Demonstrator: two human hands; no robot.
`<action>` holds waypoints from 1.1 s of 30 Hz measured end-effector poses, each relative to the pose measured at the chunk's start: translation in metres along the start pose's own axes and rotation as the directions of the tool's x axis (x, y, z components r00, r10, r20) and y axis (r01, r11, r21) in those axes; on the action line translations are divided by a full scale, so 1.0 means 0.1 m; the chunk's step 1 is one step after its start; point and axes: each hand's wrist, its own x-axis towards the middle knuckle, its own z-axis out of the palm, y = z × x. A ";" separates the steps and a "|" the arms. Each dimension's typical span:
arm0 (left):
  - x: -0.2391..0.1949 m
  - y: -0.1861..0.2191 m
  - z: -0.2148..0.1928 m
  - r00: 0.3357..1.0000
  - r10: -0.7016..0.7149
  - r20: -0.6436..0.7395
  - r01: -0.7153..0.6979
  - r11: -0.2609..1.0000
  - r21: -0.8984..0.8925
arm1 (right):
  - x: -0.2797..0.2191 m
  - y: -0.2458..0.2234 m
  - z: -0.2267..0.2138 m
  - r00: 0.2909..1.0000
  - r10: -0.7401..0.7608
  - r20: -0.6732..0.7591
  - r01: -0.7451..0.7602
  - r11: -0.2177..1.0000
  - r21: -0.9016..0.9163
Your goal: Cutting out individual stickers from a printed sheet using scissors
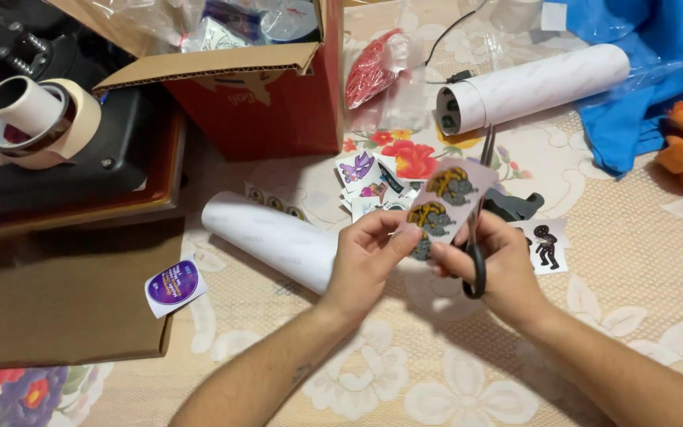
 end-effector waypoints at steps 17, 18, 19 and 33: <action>-0.07 0.10 0.07 0.991 -0.037 -0.127 0.024 0.995 -0.101 | -0.10 0.33 -0.08 0.945 -0.200 -0.257 0.265 0.932 0.247; -0.09 0.18 0.11 0.993 -0.051 -0.103 0.039 0.992 -0.122 | -0.09 0.39 -0.09 0.942 -0.225 -0.250 0.284 0.929 0.237; -0.10 0.27 0.15 0.995 -0.065 -0.079 0.053 0.988 -0.142 | -0.08 0.46 -0.09 0.938 -0.249 -0.243 0.304 0.925 0.227; -0.22 0.43 0.08 0.995 -0.030 -0.090 0.040 0.993 0.107 | -0.48 0.27 0.16 0.883 -0.346 0.318 0.400 0.909 -0.119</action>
